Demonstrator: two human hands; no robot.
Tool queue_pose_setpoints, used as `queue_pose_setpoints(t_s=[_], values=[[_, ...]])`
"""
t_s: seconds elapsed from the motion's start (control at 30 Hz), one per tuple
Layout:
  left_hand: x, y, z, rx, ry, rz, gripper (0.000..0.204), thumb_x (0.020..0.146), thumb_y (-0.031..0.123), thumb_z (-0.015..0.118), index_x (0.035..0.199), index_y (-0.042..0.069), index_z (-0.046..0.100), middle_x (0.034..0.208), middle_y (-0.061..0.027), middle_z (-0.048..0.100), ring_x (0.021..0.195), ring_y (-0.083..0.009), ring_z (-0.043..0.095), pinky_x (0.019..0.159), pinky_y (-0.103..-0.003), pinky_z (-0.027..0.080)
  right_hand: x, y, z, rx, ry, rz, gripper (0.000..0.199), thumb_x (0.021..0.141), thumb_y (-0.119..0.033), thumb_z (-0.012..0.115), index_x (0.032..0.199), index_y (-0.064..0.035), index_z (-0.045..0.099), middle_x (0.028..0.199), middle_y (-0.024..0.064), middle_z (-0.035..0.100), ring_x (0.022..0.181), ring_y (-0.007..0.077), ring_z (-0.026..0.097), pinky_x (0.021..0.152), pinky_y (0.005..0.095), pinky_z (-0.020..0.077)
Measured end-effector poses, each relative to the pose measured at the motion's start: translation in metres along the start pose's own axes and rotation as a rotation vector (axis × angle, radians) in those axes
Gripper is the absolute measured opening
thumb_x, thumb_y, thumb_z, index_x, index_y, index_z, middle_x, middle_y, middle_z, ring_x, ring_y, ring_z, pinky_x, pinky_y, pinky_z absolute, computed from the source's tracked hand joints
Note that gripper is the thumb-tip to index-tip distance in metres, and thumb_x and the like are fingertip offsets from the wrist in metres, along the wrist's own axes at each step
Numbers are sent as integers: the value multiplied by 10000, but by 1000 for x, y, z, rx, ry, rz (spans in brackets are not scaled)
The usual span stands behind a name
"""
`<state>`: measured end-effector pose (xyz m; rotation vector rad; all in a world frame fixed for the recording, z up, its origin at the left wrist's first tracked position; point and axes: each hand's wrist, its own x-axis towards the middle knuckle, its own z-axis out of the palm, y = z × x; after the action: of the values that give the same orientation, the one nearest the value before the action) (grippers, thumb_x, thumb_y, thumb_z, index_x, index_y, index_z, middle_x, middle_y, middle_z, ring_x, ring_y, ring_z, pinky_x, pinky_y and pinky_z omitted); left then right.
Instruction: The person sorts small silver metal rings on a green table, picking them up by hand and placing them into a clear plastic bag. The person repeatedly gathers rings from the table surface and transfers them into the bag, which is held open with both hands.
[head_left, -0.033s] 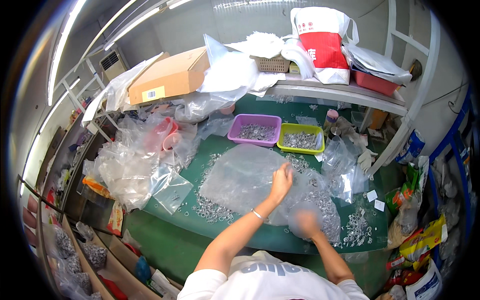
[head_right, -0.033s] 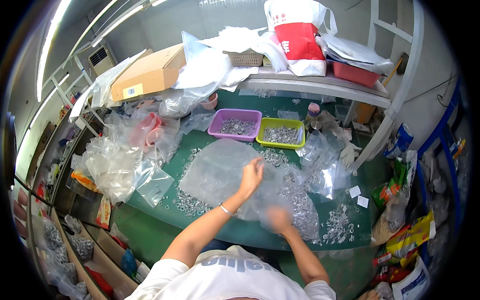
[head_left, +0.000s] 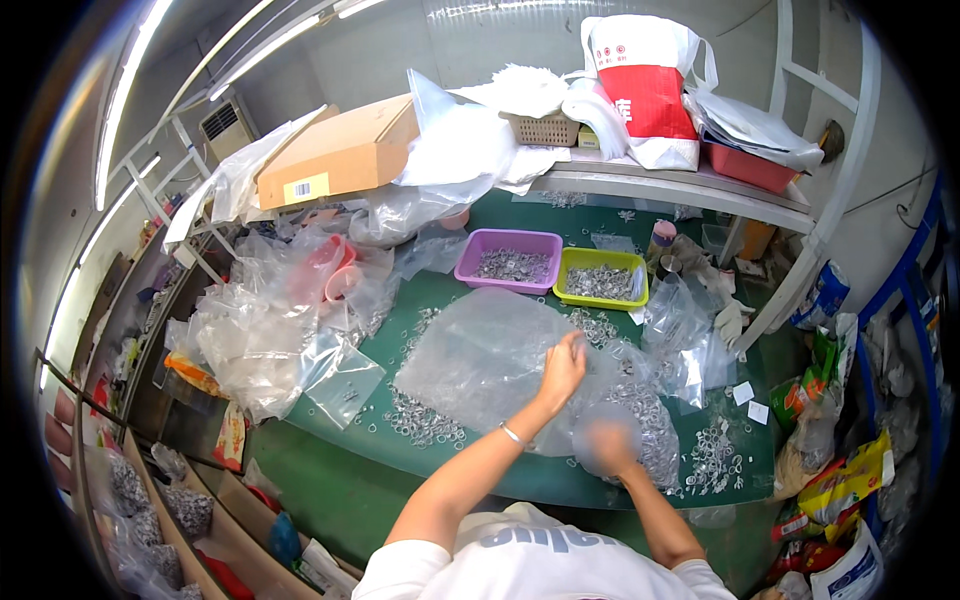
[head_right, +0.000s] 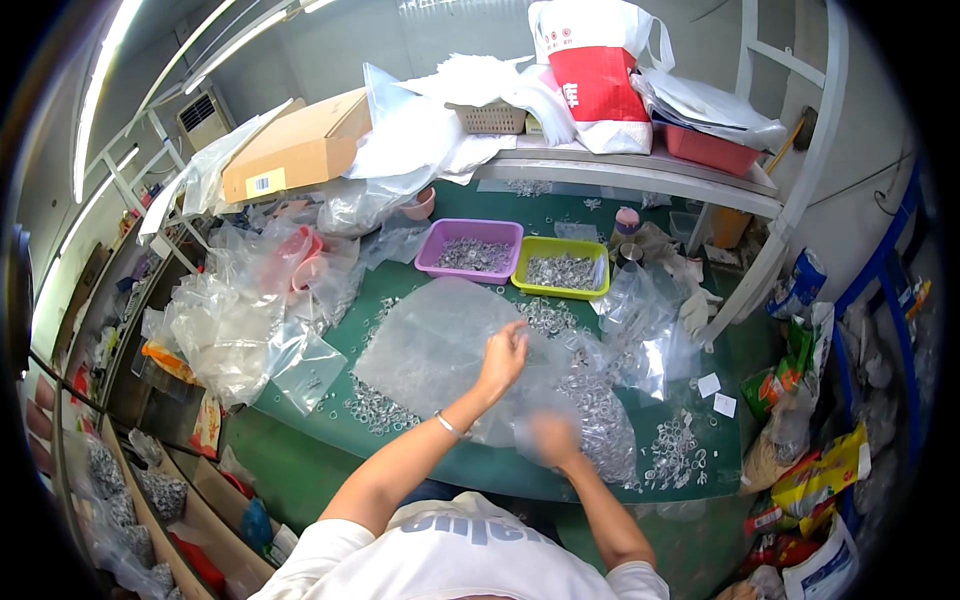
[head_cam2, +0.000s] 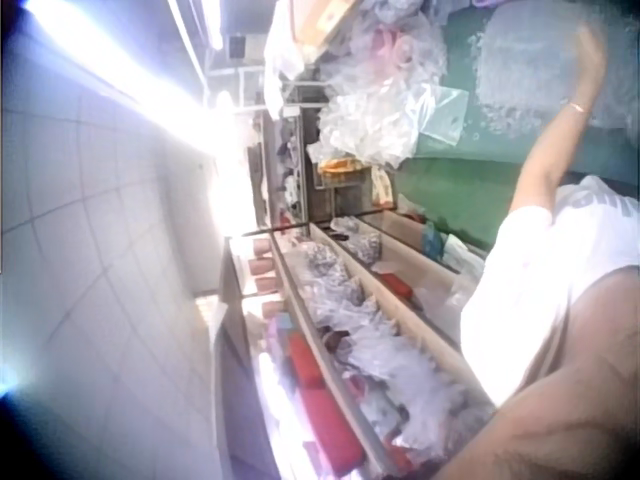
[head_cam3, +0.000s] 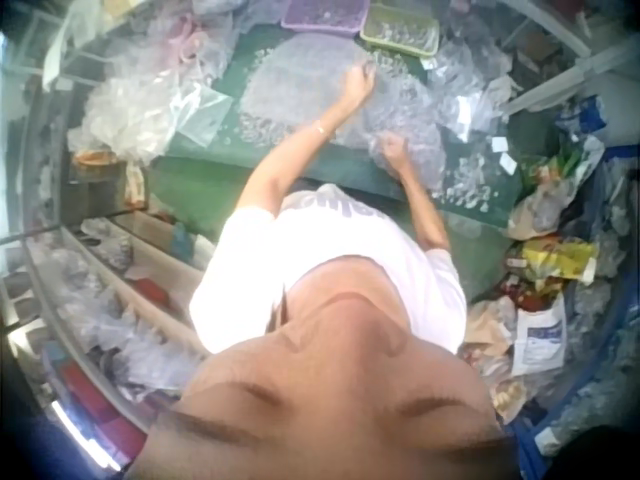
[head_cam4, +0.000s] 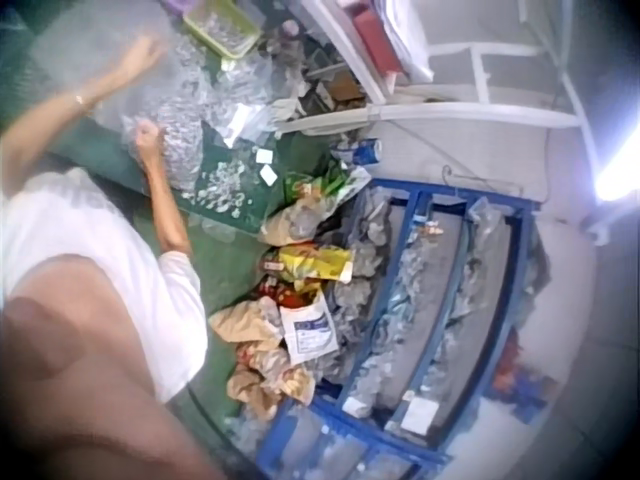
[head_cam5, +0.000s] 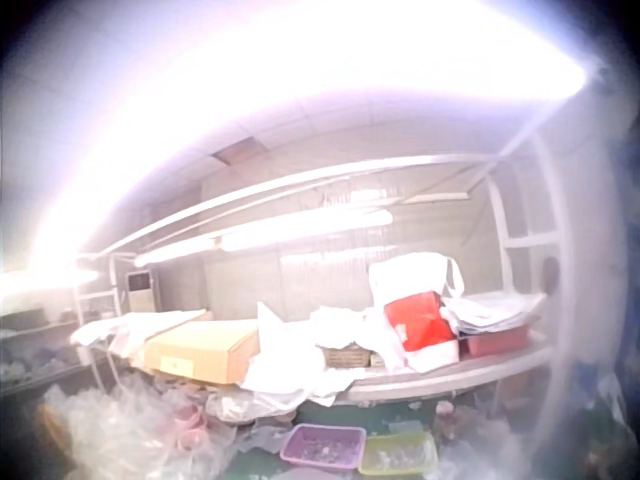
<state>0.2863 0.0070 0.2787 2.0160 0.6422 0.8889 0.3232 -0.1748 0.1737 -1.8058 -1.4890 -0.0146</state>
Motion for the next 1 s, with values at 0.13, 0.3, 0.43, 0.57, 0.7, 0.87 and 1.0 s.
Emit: queue_pose_setpoints(t_s=[0.13, 0.3, 0.43, 0.57, 0.7, 0.87, 1.0], values=[[-29, 9, -31, 32, -318, -110, 299, 816, 90, 559, 1100, -4, 575, 583, -145, 544, 536, -287, 535, 558, -392, 430, 10, 0, 15, 183, -86, 137, 155, 811, -94, 505, 894, -22, 615, 841, 153, 618, 761, 291, 584, 688, 413, 452], [-58, 2, -40, 163, -454, 227, 313, 807, 165, 569, 1098, 50, 590, 713, -157, 629, 650, -317, 614, 583, -403, 483, 40, -15, 26, 118, -227, 64, 182, 854, -115, 507, 970, -18, 610, 957, 163, 611, 871, 282, 584, 759, 406, 460], [-49, 35, -52, 314, -715, 246, 390, 766, 196, 590, 1140, 89, 578, 808, -162, 658, 754, -339, 633, 651, -414, 496, 40, 6, 58, 172, -274, 29, 274, 835, -106, 552, 1093, -14, 554, 1128, 154, 548, 1031, 256, 528, 869, 361, 424], [-65, 6, -34, 298, -540, 602, 312, 834, 209, 552, 1134, 128, 580, 810, -158, 641, 649, -316, 605, 587, -405, 472, 48, 9, 86, 661, -279, 170, 279, 848, -125, 550, 1103, -12, 555, 1153, 150, 547, 1050, 251, 527, 879, 359, 424], [-93, -4, 1, 665, -650, 458, 418, 774, 154, 586, 1190, 133, 557, 803, -147, 640, 681, -322, 594, 623, -432, 450, 56, 0, 93, 1209, -239, 463, 232, 886, -175, 514, 1036, -18, 597, 1069, 151, 594, 966, 265, 569, 817, 392, 450], [-102, 14, -3, 39, -745, 271, 401, 832, 97, 532, 1233, 110, 535, 764, -139, 611, 670, -289, 579, 611, -420, 434, 99, -27, 94, 180, -471, 283, 297, 901, -247, 515, 1126, -69, 592, 1131, 151, 591, 1053, 280, 556, 890, 384, 438], [-111, -5, -21, 100, -548, 315, 383, 881, 98, 480, 1263, 110, 504, 768, -158, 578, 667, -302, 542, 644, -419, 420, 125, -13, 142, 143, -622, 180, 314, 901, -291, 514, 1130, -92, 596, 1125, 155, 591, 1047, 282, 557, 884, 390, 434]])
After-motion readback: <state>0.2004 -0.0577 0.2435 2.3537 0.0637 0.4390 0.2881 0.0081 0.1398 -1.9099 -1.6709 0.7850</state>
